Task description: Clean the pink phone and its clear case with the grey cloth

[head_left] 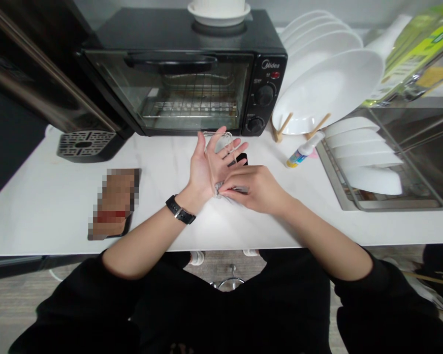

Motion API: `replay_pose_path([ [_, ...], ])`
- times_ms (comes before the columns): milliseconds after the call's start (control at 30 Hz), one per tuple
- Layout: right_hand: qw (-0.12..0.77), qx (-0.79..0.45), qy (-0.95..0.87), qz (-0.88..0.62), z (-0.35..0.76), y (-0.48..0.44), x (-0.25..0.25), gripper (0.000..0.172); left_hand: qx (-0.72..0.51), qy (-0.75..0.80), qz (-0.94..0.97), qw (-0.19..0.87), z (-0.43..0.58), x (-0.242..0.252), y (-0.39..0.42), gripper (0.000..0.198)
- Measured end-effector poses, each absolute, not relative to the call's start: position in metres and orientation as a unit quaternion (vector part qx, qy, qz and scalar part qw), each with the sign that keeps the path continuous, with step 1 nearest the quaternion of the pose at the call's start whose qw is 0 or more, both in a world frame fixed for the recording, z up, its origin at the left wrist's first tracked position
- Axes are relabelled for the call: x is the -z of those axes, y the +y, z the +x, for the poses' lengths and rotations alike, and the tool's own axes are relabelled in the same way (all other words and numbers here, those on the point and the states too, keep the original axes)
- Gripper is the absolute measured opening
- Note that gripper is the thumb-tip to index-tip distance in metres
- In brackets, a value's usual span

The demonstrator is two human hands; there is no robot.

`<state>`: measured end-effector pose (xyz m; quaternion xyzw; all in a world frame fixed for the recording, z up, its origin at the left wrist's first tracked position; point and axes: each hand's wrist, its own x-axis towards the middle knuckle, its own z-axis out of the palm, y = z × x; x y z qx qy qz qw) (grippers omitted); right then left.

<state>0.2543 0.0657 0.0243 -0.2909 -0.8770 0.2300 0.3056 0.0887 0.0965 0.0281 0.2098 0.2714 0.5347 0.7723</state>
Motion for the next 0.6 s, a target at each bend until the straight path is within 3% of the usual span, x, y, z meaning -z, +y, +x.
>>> replay_pose_path([
  [333,0.295,-0.077,-0.847,-0.436,0.250,0.071,-0.017,0.020,-0.547,0.287,0.195,0.762,0.088,-0.033,0.100,0.074],
  [600,0.346,-0.002,-0.771,-0.535,0.259,0.086,-0.014,0.016,-0.407,0.279,0.215,0.843,0.105,-0.015,0.087,0.063],
])
